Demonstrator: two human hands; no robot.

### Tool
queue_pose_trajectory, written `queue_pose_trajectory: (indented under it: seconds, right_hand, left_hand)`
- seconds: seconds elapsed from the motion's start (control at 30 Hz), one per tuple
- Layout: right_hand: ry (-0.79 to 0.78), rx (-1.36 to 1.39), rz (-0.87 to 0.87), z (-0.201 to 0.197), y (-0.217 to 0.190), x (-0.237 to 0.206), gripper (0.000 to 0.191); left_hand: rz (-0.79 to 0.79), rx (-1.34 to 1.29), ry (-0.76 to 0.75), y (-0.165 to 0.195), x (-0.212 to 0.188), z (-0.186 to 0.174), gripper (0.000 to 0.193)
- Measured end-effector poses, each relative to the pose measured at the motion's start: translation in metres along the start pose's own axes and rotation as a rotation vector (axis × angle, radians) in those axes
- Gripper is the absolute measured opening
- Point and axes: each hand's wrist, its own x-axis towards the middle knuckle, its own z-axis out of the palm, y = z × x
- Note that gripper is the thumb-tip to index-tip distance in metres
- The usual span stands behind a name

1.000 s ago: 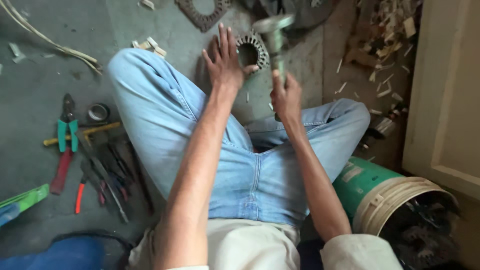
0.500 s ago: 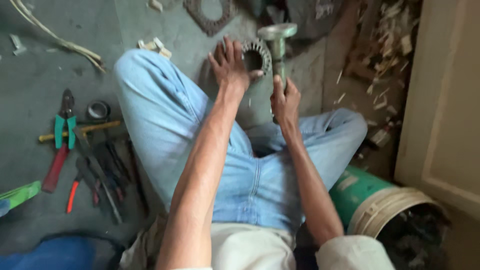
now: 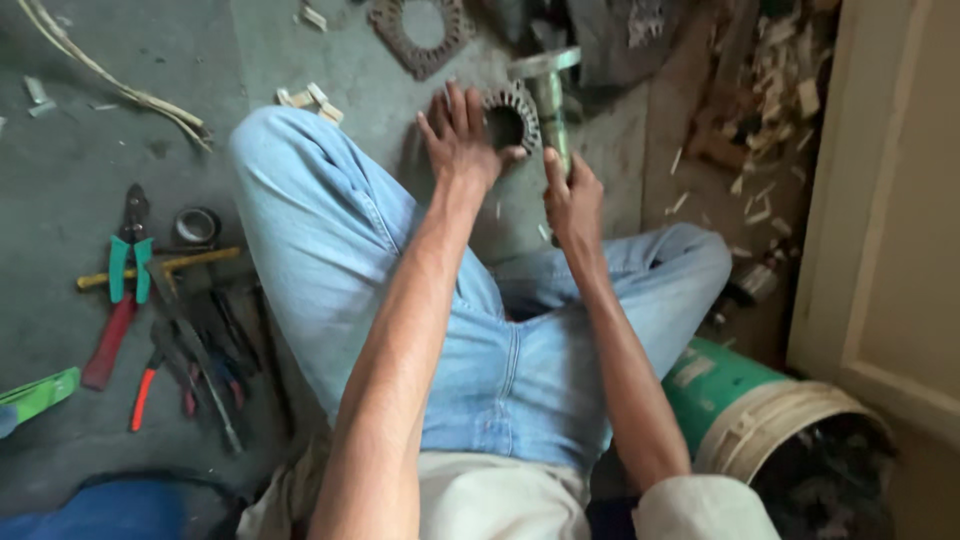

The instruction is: The person sits cross-legged on the workshop floor and uses a hand driving tool to press slotted metal motor laminations into place, repositioning the rings between strikes and setting worked pieces aside. They pick up new rings one at a time and repeat the fitting motion.

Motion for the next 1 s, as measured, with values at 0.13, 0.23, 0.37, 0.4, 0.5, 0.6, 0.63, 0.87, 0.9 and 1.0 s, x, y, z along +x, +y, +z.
queue_pose_trajectory:
  seconds: [0.13,0.23,0.37,0.4,0.5,0.6,0.63,0.87,0.9,1.0]
  right_hand:
    - [-0.033,-0.042,0.013,0.003,0.007,0.001,0.047]
    - [-0.036,0.144,0.042,0.006,0.015,0.001,0.054]
    - [-0.106,0.111,0.049,0.003,0.018,0.008,0.053]
    - [-0.118,0.119,0.038,0.001,0.018,0.009,0.054]
    - [-0.098,0.209,0.056,-0.003,0.018,0.016,0.055]
    - [-0.143,0.175,0.135,-0.003,0.02,0.02,0.053]
    - [-0.173,0.139,0.157,-0.003,0.021,0.021,0.053]
    - [-0.158,0.187,0.176,-0.001,0.018,0.026,0.056]
    - [-0.17,0.152,0.195,-0.004,0.016,0.027,0.055]
    - [-0.166,0.205,0.191,-0.013,0.02,0.02,0.056]
  left_hand:
    - [0.012,0.0,-0.014,-0.001,0.001,-0.002,0.128]
    - [0.018,-0.013,-0.01,-0.002,0.001,-0.002,0.128]
    - [0.059,-0.026,0.037,-0.003,-0.002,-0.003,0.129]
    - [0.053,-0.018,0.001,-0.003,-0.005,-0.003,0.13]
    - [0.033,-0.006,-0.019,-0.001,-0.004,-0.007,0.131]
    - [0.042,0.009,0.014,0.0,-0.003,-0.008,0.13]
    - [0.035,0.006,0.005,0.0,-0.002,-0.008,0.129]
    - [0.059,0.004,0.071,-0.003,-0.001,0.002,0.126]
    - [0.067,0.001,0.074,-0.003,-0.002,0.001,0.126]
    - [0.127,-0.03,0.15,-0.009,-0.005,0.0,0.124]
